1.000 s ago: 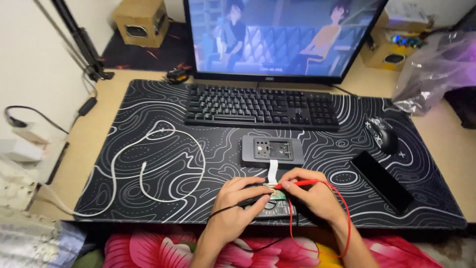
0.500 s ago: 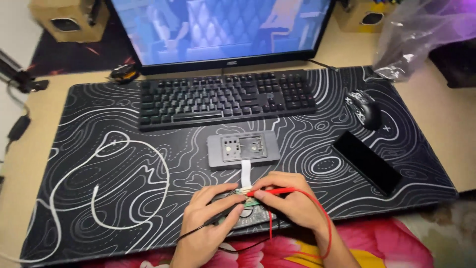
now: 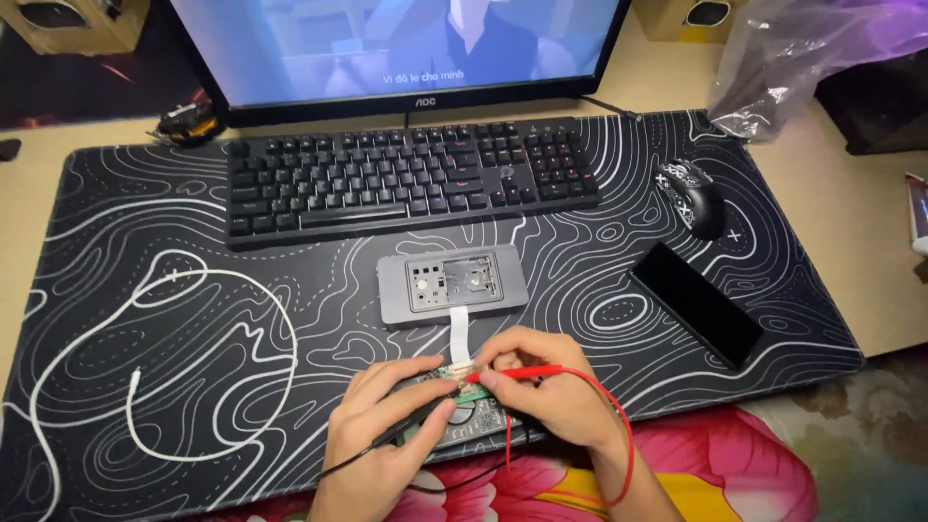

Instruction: Testing a circuit board using a multimeter at a repair bench

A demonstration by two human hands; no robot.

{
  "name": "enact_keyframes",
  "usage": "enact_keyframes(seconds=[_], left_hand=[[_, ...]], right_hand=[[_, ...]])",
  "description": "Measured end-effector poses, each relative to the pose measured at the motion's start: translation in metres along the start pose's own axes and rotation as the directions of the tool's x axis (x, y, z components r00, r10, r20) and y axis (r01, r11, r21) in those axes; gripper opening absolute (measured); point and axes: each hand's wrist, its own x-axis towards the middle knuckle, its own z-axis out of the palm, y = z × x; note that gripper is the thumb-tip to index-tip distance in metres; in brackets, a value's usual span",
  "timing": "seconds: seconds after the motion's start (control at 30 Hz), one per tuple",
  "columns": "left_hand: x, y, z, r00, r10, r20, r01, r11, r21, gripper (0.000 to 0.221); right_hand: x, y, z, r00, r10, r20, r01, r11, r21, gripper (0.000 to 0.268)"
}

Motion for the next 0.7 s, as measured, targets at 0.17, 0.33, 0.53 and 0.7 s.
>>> enact_keyframes(seconds=[0.17,0.33,0.53,0.7], left_hand=[[0.001,0.007,-0.005,0.999,-0.029,0.036,0.029,1.000,-0.010,0.014],[0.003,0.008,-0.005,0.999,-0.024,0.031,0.025,1.000,-0.012,0.015],[0.002,0.007,-0.005,0.999,-0.027,0.030,0.027,1.000,-0.008,0.013],[0.000,0.006,-0.004,0.999,-0.033,0.033,0.034,0.999,-0.015,0.014]], right_hand=[[-0.002,0.005,-0.009,1.000,0.010,-0.029,-0.011,0.999,-0.033,0.006],[-0.003,-0.001,-0.012,0.996,-0.076,0.040,0.078,0.996,-0.040,0.011],[-0.003,-0.003,-0.003,0.996,-0.085,-0.022,0.081,0.987,-0.137,0.011],[-0.004,-0.004,-0.001,0.998,-0.019,-0.055,0.009,0.982,-0.187,0.015]])
